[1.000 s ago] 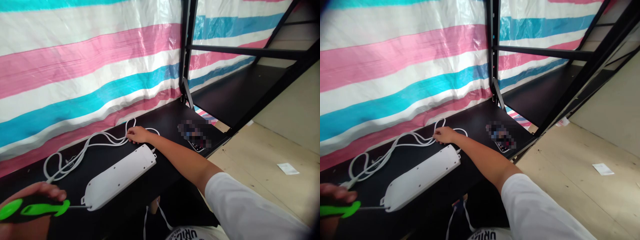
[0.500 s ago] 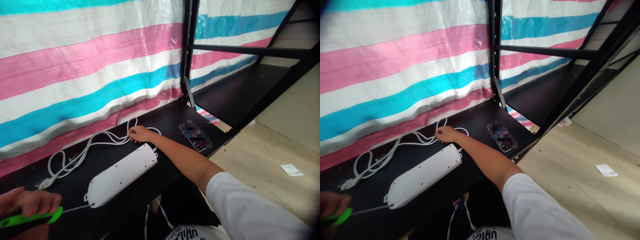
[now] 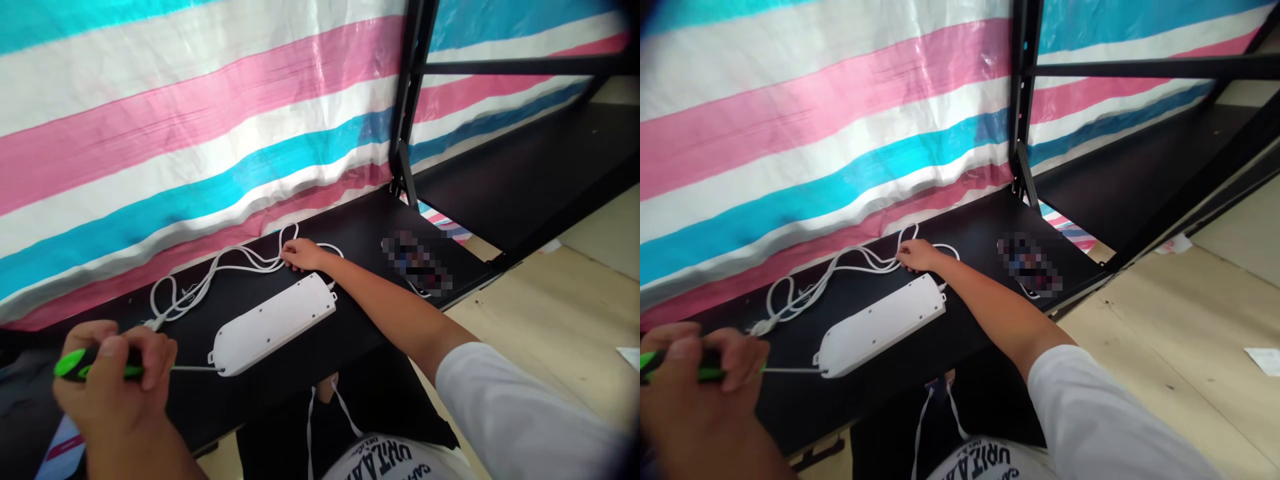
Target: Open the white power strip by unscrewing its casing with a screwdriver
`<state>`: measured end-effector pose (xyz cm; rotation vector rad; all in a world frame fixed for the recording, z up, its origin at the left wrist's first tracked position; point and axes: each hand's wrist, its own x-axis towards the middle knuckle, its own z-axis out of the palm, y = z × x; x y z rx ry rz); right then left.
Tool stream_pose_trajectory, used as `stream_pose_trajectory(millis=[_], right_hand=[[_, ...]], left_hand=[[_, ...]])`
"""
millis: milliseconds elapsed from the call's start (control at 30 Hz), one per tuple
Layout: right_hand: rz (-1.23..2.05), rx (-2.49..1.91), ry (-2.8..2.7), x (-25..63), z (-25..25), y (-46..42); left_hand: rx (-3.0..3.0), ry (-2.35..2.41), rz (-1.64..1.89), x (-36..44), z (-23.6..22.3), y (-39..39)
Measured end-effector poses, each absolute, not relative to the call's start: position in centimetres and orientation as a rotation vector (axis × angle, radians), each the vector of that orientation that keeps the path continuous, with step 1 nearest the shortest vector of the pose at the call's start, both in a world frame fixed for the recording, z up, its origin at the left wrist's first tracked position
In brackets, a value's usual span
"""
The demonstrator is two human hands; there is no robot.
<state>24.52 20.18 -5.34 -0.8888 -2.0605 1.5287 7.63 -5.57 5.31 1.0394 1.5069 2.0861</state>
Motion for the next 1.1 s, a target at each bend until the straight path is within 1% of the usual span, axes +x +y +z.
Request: stream_pose_trajectory(millis=[100, 200, 333, 533, 667, 767, 933, 1000, 1100], right_hand=[[1.526, -0.887, -2.063, 24.6, -5.4, 20.2], [1.523, -0.888, -2.068, 24.5, -5.6, 20.3], [1.523, -0.902, -2.067, 24.3, -5.7, 20.3], [1.521, -0.905, -2.061, 24.5, -5.5, 20.2], [1.524, -0.899, -2.060, 24.5, -5.5, 20.2], [1.527, -0.896, -2.065, 24.5, -5.6, 20.2], [1.520, -0.896, -2.077, 24.5, -5.6, 20.3], [1.515, -0.894, -2.081, 24.5, -5.6, 20.3], [1.510, -0.885, -2.088, 24.6, -5.7, 20.3]], left_hand=[[1.095, 1.407, 2.011, 7.6, 6.0, -5.2], [1.056, 1.424, 2.025, 8.0, 6.3, -5.1], [1.049, 1.566, 2.063, 8.9, 6.2, -5.5], [1.390, 1.832, 2.092, 9.2, 5.3, -6.7], [1.276, 1.925, 2.134, 9.0, 5.1, -6.8], [1.211, 1.855, 2.247, 9.0, 5.7, -6.3], [1.054, 1.604, 2.118, 8.8, 6.1, -6.0], [1.161, 1.681, 2.143, 8.7, 5.6, -6.1], [1.429, 1.818, 2.288, 8.3, 4.8, -6.2]])
